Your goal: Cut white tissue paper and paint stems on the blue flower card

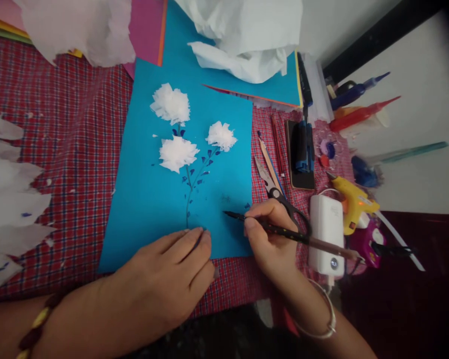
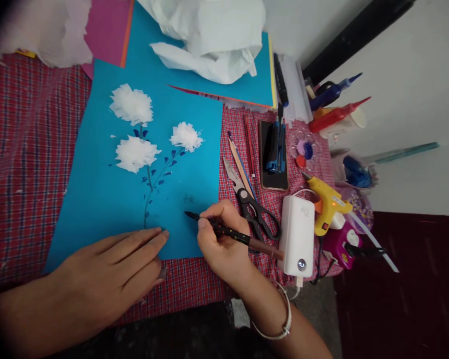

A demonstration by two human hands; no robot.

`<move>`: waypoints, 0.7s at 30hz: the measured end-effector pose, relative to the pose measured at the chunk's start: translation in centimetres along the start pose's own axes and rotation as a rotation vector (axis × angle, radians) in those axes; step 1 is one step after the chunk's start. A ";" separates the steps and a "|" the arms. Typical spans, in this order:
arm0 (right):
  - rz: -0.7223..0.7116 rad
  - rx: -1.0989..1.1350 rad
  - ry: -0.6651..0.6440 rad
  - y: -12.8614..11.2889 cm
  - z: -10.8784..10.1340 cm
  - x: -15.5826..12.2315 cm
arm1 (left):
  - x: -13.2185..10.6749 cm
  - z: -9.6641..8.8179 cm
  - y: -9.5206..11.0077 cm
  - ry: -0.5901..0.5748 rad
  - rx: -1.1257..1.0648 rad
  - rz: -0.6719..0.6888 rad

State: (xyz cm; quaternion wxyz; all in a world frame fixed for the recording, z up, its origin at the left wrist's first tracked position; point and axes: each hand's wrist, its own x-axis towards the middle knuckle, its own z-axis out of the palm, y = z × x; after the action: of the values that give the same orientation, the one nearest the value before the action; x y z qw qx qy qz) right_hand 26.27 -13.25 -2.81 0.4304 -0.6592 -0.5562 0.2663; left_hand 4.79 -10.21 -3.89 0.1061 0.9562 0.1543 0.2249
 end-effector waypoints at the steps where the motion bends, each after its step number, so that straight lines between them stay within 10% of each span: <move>1: 0.001 0.000 -0.004 0.0 0.0 0.0 | 0.1 -0.1 0.0 0.002 0.004 0.002; 21: -0.011 -0.020 -0.018 0.3 -0.1 -0.1 | 0.3 -0.1 -0.1 -0.009 0.007 -0.018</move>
State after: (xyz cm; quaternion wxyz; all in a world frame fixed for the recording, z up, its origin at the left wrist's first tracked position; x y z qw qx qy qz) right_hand 26.49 -13.39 -3.00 0.4204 -0.6578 -0.5663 0.2643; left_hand 4.97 -10.01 -3.70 0.1053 0.9562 0.1634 0.2190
